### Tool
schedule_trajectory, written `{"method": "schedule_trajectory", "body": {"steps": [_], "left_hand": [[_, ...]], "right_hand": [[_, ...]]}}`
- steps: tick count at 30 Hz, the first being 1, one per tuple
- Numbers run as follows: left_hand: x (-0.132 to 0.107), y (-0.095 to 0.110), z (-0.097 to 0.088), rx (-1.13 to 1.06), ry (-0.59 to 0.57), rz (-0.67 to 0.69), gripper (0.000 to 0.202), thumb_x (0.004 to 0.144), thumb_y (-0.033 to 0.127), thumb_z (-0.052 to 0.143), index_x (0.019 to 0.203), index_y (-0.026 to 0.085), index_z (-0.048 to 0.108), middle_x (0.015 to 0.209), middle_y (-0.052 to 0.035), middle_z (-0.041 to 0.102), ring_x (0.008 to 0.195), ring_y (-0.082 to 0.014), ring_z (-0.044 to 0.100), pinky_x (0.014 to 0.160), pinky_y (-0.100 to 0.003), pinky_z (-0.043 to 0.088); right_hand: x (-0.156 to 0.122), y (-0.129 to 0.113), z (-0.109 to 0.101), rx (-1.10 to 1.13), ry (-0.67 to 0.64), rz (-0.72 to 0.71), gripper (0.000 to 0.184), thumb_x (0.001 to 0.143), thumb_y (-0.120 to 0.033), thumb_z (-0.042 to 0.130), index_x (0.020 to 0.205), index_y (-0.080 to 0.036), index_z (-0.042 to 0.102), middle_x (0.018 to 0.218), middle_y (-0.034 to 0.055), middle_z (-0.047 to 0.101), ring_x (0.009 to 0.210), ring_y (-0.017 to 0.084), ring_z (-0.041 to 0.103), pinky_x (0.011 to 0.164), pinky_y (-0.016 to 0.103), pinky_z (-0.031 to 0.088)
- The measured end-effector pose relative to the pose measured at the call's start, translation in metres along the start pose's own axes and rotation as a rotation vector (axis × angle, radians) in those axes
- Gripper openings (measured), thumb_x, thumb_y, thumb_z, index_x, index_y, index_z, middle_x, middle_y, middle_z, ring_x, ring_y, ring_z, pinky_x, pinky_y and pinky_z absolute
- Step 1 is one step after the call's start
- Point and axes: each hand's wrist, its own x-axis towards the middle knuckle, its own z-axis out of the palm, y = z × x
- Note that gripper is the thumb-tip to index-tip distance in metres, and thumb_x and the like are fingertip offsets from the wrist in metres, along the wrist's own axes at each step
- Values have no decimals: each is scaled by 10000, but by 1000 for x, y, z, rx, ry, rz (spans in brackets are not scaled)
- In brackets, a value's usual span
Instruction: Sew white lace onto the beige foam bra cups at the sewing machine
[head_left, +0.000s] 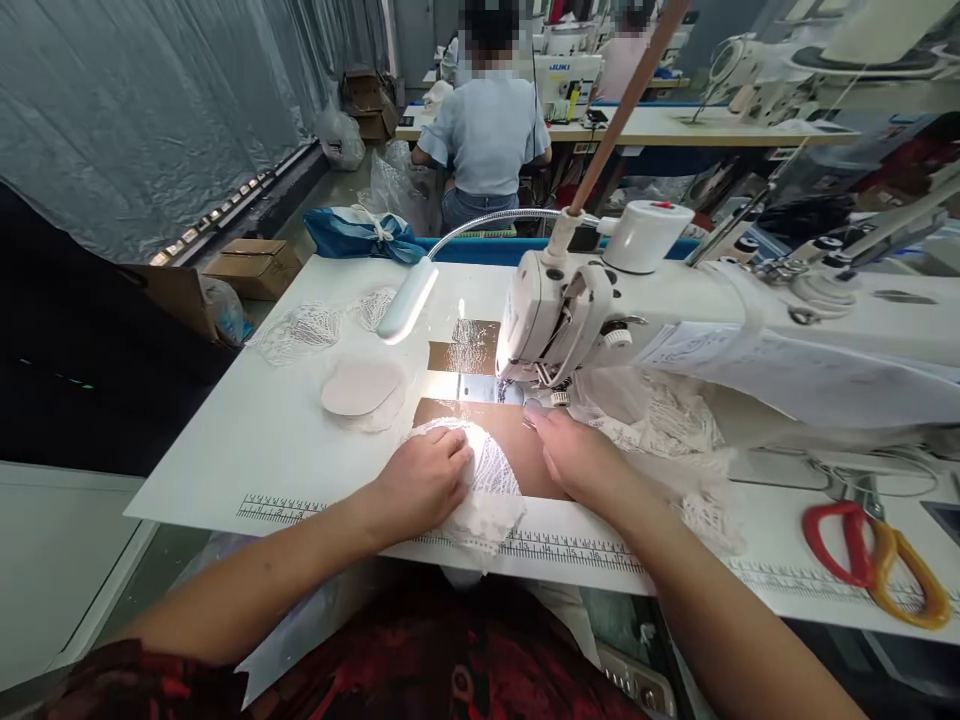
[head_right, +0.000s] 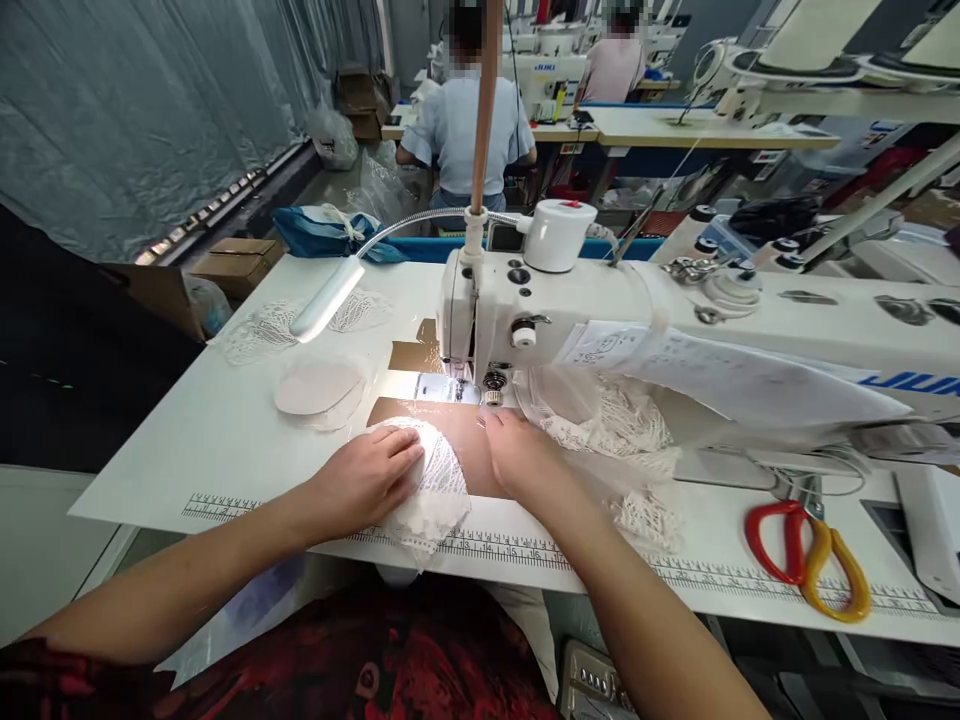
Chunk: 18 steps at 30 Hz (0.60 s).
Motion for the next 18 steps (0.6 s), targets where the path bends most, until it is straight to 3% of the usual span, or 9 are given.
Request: {"method": "schedule_trajectory", "body": {"steps": [3, 5, 8, 13, 18], "left_hand": [[7, -12, 15, -1, 50, 77, 295, 895, 197, 457, 1124, 83, 604, 1204, -163, 604, 1100, -282, 568, 905, -420, 504], [16, -24, 17, 1, 57, 136, 321, 909, 189, 440, 1165, 81, 601, 1235, -157, 606, 1104, -276, 582, 915, -421, 504], [33, -40, 15, 9, 41, 206, 331, 942, 198, 408, 1185, 101, 611, 1254, -145, 608, 1111, -263, 596, 918, -424, 505], [53, -58, 15, -42, 10, 341, 343, 967, 199, 388, 1240, 120, 581, 1281, -137, 595, 1179, -226, 564, 980, -390, 474], [57, -59, 18, -87, 76, 247, 346, 974, 226, 366, 1209, 105, 590, 1239, -170, 598, 1132, -252, 577, 926, -415, 507]], "right_hand": [[0, 4, -7, 103, 30, -18, 413, 915, -170, 351, 1290, -200, 523, 1133, 94, 660, 840, 213, 628, 640, 292, 383], [2, 4, -9, 195, 77, -77, 296, 909, -226, 396, 1096, -204, 625, 985, 59, 693, 795, 192, 610, 620, 275, 361], [8, 1, -1, 307, 163, -201, 209, 877, -223, 446, 863, -197, 653, 831, 26, 667, 758, 162, 576, 620, 258, 343], [17, -4, 23, 238, 216, -244, 308, 883, -281, 463, 1136, -221, 627, 879, 42, 638, 751, 178, 575, 600, 273, 324], [17, -7, 27, 159, 216, -187, 337, 872, -276, 477, 1178, -234, 614, 884, 47, 650, 754, 191, 603, 593, 284, 323]]}}
